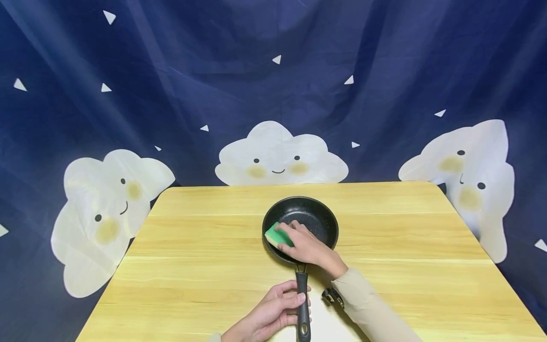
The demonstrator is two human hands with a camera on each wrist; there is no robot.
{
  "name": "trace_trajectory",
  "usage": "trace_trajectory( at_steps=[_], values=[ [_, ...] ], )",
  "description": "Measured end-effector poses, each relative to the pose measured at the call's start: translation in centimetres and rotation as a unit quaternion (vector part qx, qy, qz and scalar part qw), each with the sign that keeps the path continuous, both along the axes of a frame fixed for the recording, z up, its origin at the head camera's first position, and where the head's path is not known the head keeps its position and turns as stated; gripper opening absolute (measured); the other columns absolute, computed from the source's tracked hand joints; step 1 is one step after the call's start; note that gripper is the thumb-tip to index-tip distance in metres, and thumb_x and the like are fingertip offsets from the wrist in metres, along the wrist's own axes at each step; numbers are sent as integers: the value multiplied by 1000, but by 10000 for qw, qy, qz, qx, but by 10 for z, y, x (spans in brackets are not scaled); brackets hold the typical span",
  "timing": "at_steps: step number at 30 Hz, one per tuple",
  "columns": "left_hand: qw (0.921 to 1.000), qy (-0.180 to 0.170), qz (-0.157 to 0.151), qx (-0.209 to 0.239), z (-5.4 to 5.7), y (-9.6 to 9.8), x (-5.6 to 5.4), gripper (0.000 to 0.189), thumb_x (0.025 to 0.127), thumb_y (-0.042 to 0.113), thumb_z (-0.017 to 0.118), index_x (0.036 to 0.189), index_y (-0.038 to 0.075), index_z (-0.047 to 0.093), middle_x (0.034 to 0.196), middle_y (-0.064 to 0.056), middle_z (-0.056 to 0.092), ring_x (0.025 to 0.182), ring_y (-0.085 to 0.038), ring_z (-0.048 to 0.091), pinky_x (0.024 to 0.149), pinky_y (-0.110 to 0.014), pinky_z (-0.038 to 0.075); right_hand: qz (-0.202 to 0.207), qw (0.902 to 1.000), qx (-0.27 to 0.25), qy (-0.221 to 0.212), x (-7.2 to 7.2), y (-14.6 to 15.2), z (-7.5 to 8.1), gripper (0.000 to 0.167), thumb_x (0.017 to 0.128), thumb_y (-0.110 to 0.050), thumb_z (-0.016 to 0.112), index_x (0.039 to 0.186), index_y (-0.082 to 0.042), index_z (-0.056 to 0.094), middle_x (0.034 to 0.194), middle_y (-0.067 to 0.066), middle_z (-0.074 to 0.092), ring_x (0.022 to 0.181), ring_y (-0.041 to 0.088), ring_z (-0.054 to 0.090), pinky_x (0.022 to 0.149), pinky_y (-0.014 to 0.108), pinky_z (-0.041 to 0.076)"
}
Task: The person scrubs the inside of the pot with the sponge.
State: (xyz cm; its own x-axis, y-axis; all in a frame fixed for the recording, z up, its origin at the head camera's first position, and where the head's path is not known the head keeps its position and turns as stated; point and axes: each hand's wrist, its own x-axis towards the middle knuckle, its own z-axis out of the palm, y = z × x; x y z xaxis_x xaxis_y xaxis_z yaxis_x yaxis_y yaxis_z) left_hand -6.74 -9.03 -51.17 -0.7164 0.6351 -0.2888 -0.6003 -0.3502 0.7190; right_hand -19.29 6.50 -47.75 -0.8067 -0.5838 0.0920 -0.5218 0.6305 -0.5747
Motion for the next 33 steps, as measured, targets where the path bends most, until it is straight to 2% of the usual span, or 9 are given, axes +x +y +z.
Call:
trace_trajectory(
  at_steps=[8, 16, 22, 28, 33],
  values=[
    [10000, -9, 26, 24, -1, 0, 0, 33, 102, 10, 62, 132, -2, 54, 102, -5, 66, 88, -14, 68, 80, -33, 61, 53, 9999, 74, 70, -9, -6, 3, 44, 100, -22, 69, 139, -17, 50, 108, 13, 52, 94, 30, 52, 73, 41, 50],
    [10000, -35, 34, 47, -4, 2, 0, 35, 102, 11, 63, 133, -2, 55, 103, -4, 66, 89, -15, 69, 79, -33, 61, -14, 9997, 211, -94, -19, -7, 5, 43, 101, -22, 67, 139, -16, 48, 116, 17, 53, 100, 34, 53, 77, 45, 51],
    [10000, -41, -4, -19, -3, 1, 0, 40, 103, 11, 61, 138, -6, 49, 102, -3, 64, 90, -15, 68, 79, -32, 61, -24, 9994, 341, 45, -27, -8, 3, 46, 99, -22, 70, 139, -17, 49, 117, 17, 52, 100, 33, 54, 77, 46, 54],
    [10000, 78, 47, 19, -2, 1, -1, 38, 103, 9, 60, 136, -7, 50, 101, -4, 64, 89, -15, 68, 79, -33, 61, -183, 9980, 514, 307, -36, -5, 4, 48, 97, -21, 74, 139, -20, 51, 119, 16, 54, 104, 34, 56, 77, 49, 55],
    [10000, 59, -36, 70, -4, 1, 0, 41, 103, 9, 60, 138, -8, 48, 97, -2, 66, 87, -12, 68, 80, -32, 61, -192, 9969, 703, 309, -38, 1, 3, 48, 96, -19, 74, 139, -22, 52, 121, 17, 55, 104, 36, 56, 79, 52, 54]
  ],
)
